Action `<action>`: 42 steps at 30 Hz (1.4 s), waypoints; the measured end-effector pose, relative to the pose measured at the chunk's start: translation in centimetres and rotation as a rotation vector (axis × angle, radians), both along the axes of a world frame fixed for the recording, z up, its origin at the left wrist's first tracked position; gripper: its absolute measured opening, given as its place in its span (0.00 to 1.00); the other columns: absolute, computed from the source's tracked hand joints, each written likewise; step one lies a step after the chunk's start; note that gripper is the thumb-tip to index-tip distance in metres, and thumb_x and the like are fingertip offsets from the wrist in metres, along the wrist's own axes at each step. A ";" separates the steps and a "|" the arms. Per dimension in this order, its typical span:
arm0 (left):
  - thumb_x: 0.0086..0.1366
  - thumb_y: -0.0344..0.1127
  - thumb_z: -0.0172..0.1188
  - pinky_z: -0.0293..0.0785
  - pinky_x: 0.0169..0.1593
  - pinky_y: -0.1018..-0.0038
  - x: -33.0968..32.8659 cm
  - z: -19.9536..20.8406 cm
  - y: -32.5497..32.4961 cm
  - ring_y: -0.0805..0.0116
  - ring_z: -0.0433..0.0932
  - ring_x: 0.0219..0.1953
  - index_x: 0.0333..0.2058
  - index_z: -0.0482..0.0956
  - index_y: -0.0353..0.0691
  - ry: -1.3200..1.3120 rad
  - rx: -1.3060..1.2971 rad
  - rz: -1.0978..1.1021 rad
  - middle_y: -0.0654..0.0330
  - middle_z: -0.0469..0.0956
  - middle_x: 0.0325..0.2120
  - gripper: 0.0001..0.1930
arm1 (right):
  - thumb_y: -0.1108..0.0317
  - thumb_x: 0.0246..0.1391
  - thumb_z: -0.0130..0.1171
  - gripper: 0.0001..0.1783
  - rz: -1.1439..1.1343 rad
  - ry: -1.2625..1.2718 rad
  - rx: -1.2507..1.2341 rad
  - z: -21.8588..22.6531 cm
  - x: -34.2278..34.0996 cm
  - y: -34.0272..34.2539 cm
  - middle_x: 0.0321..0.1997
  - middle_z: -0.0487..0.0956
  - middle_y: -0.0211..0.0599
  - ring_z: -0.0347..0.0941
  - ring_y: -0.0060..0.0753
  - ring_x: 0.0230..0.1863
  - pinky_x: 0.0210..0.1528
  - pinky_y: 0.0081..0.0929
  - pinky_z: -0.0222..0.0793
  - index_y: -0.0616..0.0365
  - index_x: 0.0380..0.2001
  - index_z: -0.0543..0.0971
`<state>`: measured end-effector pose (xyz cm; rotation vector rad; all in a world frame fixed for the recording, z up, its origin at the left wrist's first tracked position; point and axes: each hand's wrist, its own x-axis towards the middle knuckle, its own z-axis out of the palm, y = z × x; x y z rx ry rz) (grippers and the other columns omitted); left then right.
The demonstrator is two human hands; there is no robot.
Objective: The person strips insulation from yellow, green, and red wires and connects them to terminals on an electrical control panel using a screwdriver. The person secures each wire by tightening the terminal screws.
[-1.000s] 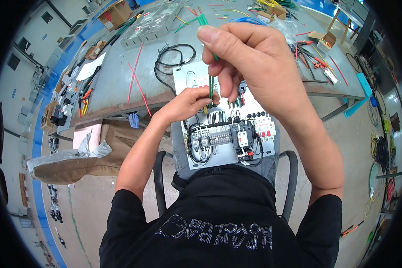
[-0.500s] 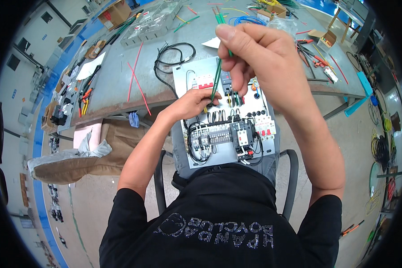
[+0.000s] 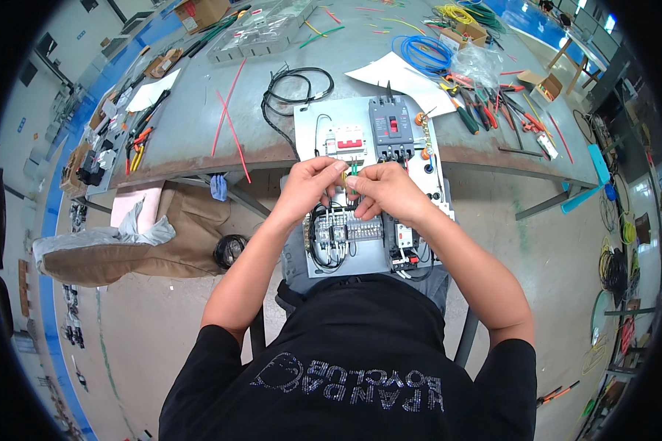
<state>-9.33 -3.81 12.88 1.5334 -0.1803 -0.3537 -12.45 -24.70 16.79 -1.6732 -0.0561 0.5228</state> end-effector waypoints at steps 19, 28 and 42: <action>0.71 0.40 0.68 0.52 0.20 0.80 2.0 -2.9 -2.2 0.85 0.61 0.16 0.31 0.83 0.39 0.215 -0.052 0.001 0.69 0.76 0.19 0.12 | 0.62 0.68 0.66 0.15 0.024 0.188 0.016 -4.1 3.0 -0.3 0.30 0.86 0.39 0.81 0.22 0.23 0.25 0.18 0.79 0.66 0.35 0.84; 0.73 0.40 0.66 0.56 0.22 0.80 1.3 -3.1 -2.1 0.83 0.63 0.18 0.34 0.84 0.38 0.205 -0.118 0.029 0.71 0.75 0.20 0.11 | 0.61 0.68 0.66 0.15 -0.014 0.249 0.045 -4.0 3.1 -0.2 0.32 0.86 0.41 0.85 0.27 0.26 0.28 0.21 0.83 0.64 0.37 0.84; 0.73 0.34 0.63 0.51 0.21 0.80 1.7 -3.8 -1.6 0.84 0.58 0.17 0.40 0.86 0.37 0.317 -0.202 -0.020 0.73 0.70 0.19 0.08 | 0.63 0.69 0.62 0.12 0.032 0.234 -0.060 -4.1 2.9 0.0 0.29 0.85 0.38 0.83 0.25 0.24 0.25 0.21 0.80 0.62 0.36 0.83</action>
